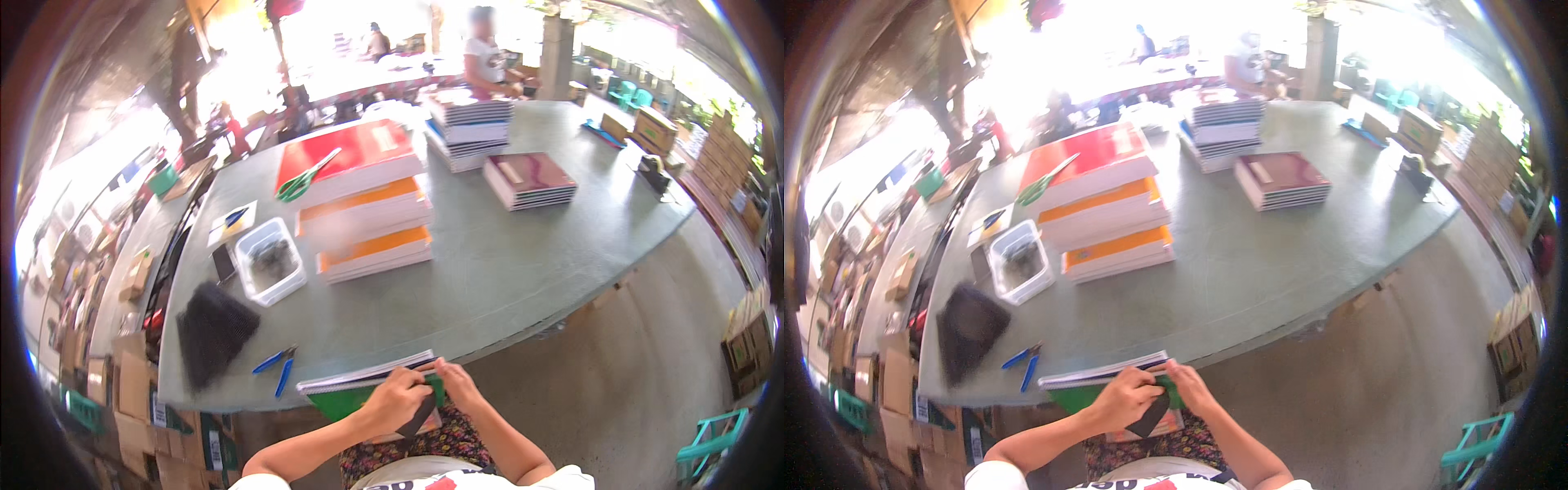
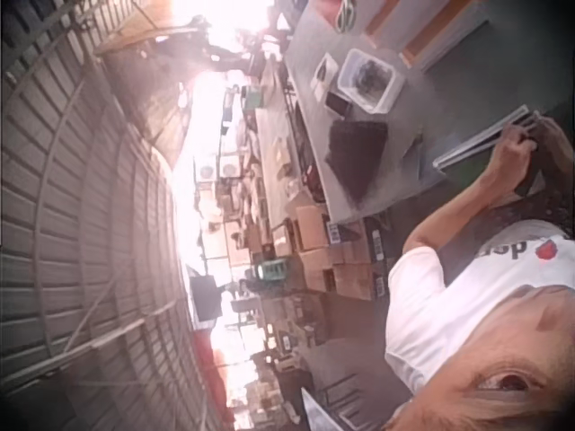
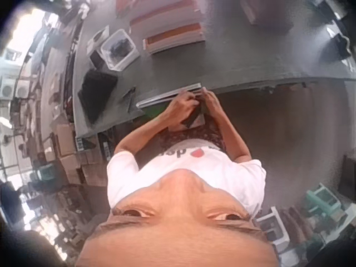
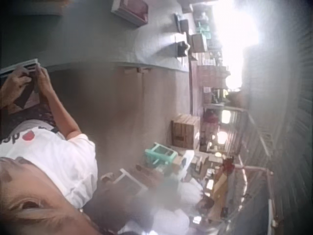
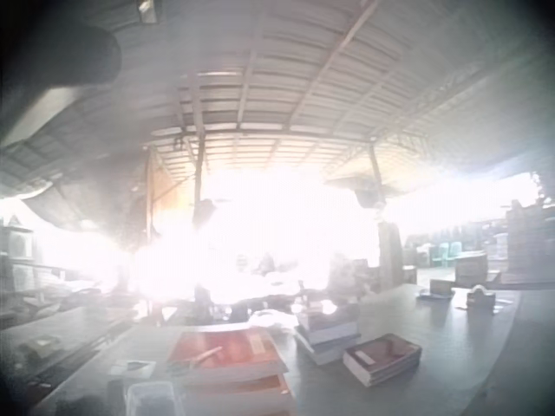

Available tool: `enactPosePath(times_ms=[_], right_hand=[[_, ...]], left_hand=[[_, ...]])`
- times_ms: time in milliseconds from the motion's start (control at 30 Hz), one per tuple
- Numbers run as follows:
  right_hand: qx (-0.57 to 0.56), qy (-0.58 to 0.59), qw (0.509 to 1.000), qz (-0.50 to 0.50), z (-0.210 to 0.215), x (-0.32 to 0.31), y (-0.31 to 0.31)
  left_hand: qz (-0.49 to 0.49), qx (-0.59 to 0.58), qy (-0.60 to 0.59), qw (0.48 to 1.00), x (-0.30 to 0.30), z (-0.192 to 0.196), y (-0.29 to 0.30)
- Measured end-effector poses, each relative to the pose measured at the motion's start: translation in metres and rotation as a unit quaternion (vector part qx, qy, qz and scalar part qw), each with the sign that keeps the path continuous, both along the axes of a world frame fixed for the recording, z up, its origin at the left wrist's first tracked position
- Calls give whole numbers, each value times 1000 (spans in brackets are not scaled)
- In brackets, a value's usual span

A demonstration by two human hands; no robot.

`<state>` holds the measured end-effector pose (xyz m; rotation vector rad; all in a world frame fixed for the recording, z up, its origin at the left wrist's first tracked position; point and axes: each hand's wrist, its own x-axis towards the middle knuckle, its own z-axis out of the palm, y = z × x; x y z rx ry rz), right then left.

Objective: The person binds multiple notebooks by hand, inserting a plastic spiral through the pre-punched holes of each notebook and cutting the excess spiral with pliers.

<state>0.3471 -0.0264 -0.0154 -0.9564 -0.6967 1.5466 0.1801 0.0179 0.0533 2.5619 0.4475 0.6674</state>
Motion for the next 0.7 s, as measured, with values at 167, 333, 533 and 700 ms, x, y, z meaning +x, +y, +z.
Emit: enactPosePath(times_ms=[167, 333, 533, 700], right_hand=[[84, -201, 972, 84, 13, -38, 13], [212, -122, 969, 41, 14, -27, 6], [52, -149, 988, -5, 16, -9, 3], [17, -201, 979, -10, 5, -10, -8]], left_hand=[[404, -7, -176, 898, -75, 13, 110], [318, 214, -7, 924, -73, 16, 108], [82, 16, 13, 996, -15, 42, 24], [98, 19, 76, 992, -10, 6, 14]])
